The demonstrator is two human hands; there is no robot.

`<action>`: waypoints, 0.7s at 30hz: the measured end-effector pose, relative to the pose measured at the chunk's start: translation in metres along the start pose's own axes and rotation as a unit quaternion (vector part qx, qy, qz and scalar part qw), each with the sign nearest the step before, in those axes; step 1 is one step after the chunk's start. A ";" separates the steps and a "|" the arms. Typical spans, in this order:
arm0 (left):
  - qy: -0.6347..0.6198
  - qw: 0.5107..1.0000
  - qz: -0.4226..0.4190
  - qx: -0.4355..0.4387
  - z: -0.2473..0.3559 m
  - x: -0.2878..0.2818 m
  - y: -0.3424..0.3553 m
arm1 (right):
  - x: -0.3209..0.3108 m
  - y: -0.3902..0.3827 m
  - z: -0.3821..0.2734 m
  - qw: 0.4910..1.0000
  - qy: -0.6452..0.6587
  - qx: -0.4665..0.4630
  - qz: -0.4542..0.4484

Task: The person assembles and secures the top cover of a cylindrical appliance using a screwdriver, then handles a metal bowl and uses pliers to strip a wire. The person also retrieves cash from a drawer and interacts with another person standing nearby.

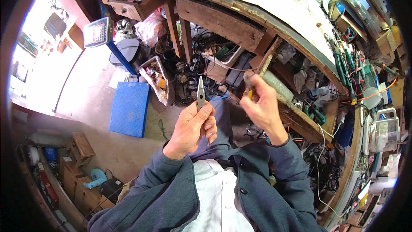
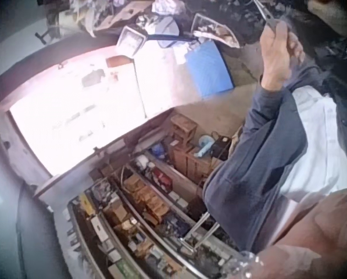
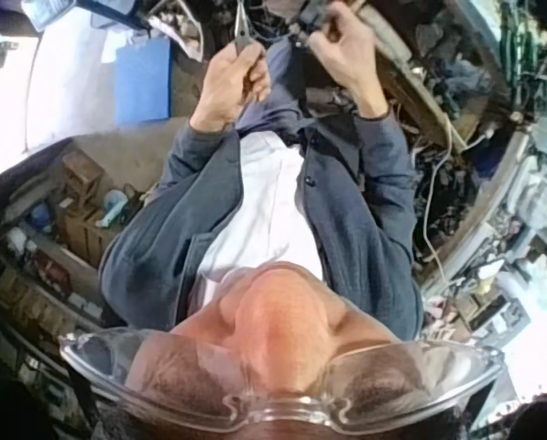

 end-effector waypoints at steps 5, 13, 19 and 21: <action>-0.016 1.000 0.008 -0.023 0.004 0.004 -0.006 | 0.022 0.002 -0.042 0.975 -0.107 -0.134 -0.143; -0.061 0.996 -0.044 -0.048 0.003 0.008 -0.009 | 0.026 0.002 -0.048 0.986 -0.089 -0.143 -0.014; -0.048 0.997 -0.034 -0.049 0.003 0.008 -0.011 | 0.023 0.001 -0.042 0.983 -0.116 -0.145 -0.004; -0.040 0.998 -0.024 -0.052 0.003 0.008 -0.012 | 0.024 0.005 -0.041 0.988 -0.071 -0.131 -0.049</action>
Point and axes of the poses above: each hand's wrist, its own y-axis towards the middle knuckle, its own x-axis out of the palm, z = x × y, the point moved 5 cm from there along y, towards the middle knuckle, and after that the axes turned 11 degrees about -z, right-handed, at the moved point
